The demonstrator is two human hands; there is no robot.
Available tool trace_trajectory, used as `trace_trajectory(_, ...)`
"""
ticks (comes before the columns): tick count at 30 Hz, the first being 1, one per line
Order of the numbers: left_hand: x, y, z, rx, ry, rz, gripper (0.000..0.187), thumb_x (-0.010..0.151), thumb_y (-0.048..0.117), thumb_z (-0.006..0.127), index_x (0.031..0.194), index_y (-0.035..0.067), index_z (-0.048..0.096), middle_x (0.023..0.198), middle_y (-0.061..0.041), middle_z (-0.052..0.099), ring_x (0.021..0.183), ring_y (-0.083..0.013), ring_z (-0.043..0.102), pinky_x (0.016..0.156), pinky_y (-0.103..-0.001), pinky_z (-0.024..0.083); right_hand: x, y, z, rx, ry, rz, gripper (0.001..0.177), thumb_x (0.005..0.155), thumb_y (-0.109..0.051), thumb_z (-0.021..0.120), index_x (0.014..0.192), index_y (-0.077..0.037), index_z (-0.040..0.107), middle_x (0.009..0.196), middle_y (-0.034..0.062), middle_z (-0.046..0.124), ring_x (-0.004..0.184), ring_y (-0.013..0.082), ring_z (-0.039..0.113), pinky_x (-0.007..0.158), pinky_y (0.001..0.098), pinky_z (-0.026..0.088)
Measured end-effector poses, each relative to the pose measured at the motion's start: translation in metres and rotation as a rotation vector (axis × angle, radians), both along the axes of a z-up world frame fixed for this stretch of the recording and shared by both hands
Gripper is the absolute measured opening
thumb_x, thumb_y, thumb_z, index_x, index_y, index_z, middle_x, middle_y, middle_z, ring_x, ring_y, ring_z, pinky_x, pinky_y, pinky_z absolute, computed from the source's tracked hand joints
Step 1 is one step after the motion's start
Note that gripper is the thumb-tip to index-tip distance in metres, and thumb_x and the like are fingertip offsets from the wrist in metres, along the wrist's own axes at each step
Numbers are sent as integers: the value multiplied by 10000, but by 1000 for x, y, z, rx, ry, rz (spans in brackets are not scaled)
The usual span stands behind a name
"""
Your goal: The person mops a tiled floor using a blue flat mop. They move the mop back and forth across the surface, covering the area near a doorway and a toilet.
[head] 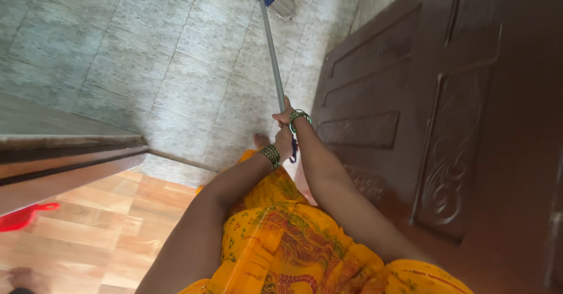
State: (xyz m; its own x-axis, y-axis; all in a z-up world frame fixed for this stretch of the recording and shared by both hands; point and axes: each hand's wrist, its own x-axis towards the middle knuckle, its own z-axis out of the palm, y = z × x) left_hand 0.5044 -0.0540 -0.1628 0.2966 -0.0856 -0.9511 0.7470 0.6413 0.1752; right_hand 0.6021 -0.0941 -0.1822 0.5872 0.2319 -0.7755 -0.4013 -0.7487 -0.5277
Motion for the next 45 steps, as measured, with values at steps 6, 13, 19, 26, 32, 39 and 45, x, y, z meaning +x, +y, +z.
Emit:
trace_trajectory(6, 103, -11, 6, -20, -71, 111, 553, 1005, 563, 414, 1013, 24, 536, 759, -131, 530, 557, -233, 539, 457, -397, 455, 114, 4, 17, -60, 35, 72, 1168, 890, -95, 694, 1599, -166, -231, 819, 151, 741, 582, 207, 668, 519, 365, 548)
trace_trajectory(13, 78, 15, 16, 66, -12, 208, 448, 969, 530, 546, 857, 96, 529, 597, -35, 469, 458, -168, 469, 406, -334, 385, 89, 26, 5, -59, 4, 31, 1226, 889, -70, 749, 1593, -136, -252, 797, 171, 727, 593, 205, 670, 516, 347, 542)
trace_trajectory(19, -6, 29, 32, 7, 5, 256, 417, 964, 502, 569, 814, 113, 549, 581, -31, 488, 438, -169, 480, 383, -335, 383, 14, 36, -5, -6, -24, -22, 1204, 838, -59, 740, 1611, -218, -169, 761, 144, 673, 542, 208, 635, 462, 383, 538)
trace_trajectory(26, -136, 42, 54, -84, -6, 321, 354, 951, 451, 624, 780, 170, 496, 583, -12, 472, 436, -177, 472, 396, -328, 400, -107, 50, 33, -123, 86, 206, 1215, 913, -143, 710, 1567, -122, -313, 797, 161, 739, 529, 213, 634, 470, 347, 508)
trace_trajectory(32, -193, 50, 89, -204, 85, 378, 487, 994, 590, 407, 857, 128, 481, 625, -43, 490, 482, -190, 497, 431, -330, 412, -164, 63, 83, -158, 90, 341, 1217, 887, -165, 740, 1574, -66, -259, 811, 141, 743, 574, 200, 659, 492, 332, 532)
trace_trajectory(39, -206, 58, 113, -304, -164, 510, 660, 1044, 629, 264, 1265, 80, 555, 1138, -93, 665, 958, -233, 681, 762, -402, 588, -174, 64, 68, -192, 52, 348, 1082, 888, -187, 751, 1619, -1, -25, 844, 152, 739, 679, 226, 693, 586, 361, 552)
trace_trajectory(45, -203, 58, 100, -226, -50, 390, 656, 1048, 617, 255, 1367, 102, 507, 1337, -85, 609, 1164, -228, 618, 920, -396, 528, -181, 62, 41, -222, -52, 318, 1186, 877, -158, 775, 1615, -51, -147, 908, 173, 740, 778, 236, 711, 690, 357, 565)
